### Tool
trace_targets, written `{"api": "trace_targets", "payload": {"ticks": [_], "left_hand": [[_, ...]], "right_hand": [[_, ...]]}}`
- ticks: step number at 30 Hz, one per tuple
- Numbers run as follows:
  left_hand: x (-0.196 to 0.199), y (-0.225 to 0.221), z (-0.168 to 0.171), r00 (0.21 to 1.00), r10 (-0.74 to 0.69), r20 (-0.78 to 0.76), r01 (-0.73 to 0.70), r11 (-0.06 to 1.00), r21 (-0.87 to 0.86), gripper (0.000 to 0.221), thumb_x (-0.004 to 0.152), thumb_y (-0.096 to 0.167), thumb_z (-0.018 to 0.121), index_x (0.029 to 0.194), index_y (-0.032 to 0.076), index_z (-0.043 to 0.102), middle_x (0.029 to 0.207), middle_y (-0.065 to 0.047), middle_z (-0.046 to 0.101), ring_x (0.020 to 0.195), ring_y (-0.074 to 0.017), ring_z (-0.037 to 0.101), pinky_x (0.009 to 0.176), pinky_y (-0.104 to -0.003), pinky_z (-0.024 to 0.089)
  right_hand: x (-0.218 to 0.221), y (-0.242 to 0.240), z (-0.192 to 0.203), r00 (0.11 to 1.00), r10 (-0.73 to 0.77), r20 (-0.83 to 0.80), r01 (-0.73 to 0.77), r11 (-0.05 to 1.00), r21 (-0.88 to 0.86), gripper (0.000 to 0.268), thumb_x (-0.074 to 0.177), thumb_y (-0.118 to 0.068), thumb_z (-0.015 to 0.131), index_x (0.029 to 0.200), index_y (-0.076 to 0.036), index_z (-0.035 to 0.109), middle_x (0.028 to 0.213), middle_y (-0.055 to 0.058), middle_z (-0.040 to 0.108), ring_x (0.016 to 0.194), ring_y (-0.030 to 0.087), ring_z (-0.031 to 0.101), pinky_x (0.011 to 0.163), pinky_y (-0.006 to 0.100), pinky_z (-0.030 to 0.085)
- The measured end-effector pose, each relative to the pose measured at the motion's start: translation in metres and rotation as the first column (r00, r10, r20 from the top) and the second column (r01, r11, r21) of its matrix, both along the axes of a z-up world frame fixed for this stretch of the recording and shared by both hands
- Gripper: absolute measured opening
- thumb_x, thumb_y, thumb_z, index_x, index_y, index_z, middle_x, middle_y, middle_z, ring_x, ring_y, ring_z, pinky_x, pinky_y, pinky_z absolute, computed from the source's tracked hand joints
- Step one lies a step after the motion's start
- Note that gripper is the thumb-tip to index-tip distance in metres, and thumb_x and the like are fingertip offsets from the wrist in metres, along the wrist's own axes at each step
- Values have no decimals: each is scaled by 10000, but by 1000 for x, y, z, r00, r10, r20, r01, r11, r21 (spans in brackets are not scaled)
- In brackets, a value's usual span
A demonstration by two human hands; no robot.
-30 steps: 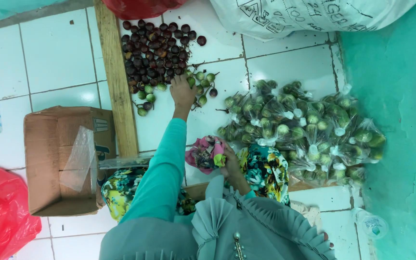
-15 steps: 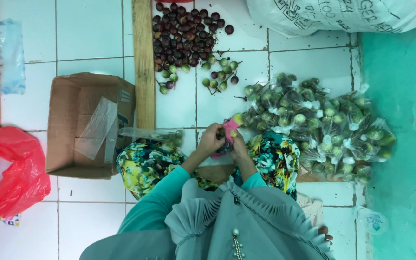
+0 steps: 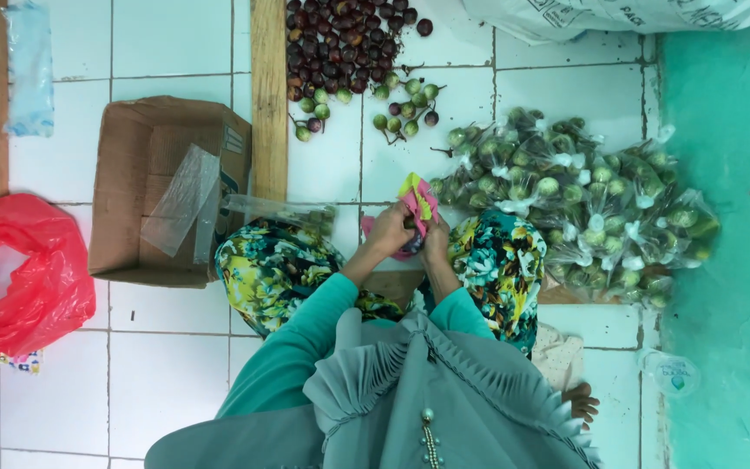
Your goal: Sorting small eggplants and placing them into plastic bags
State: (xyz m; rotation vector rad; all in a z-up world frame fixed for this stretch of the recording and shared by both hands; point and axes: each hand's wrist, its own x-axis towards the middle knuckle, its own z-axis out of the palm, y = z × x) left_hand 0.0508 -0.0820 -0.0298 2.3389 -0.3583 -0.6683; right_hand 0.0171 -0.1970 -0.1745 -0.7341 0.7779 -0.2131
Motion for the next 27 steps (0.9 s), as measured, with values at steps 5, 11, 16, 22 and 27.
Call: {"api": "trace_targets", "payload": {"ticks": [5,11,16,22,27], "left_hand": [[3,11,-10,949,140,-282,-204,956,-212,565,704,351,906,1140,63,693,1102,-209,735,970,-335,753,801,-411,618],[-3,38,0,598,143,-789,-694,586,-419,478,921,275,784,1255,22,553,1034,-174,706,883,-255,763,759,-336,660],[-16,36,-117,497,290,-818,-799,522,-301,464,943,285,744,1316,88,550,1041,-111,700,792,-203,754,668,-386,671],[-28,42,-123,378,159,-912,-871,395,-292,440,896,283,845,1231,89,634,1028,-184,721,858,-310,732,759,-436,667],[-24,60,-34,425,-21,-905,-873,256,-415,295,909,275,806,1111,97,685,1041,-200,732,893,-293,735,778,-383,637]], "right_hand": [[-14,-15,5,993,-116,-4,116,991,74,148,909,-177,709,995,-90,791,754,195,728,608,349,752,595,447,636],[-21,-5,110,980,-189,-65,192,980,43,282,922,-248,664,1060,-18,753,946,219,734,841,338,729,846,460,581],[-49,24,153,840,515,172,-57,398,-916,627,914,-92,786,1504,-80,573,1436,221,576,1397,482,457,1130,592,384],[-55,20,164,822,528,215,63,290,-955,437,832,-16,826,1262,-54,757,1250,169,726,1191,394,661,1045,483,508],[-57,39,191,984,-56,167,120,905,-408,240,952,-76,739,1188,-112,746,1063,102,772,963,188,724,906,341,583]]}}
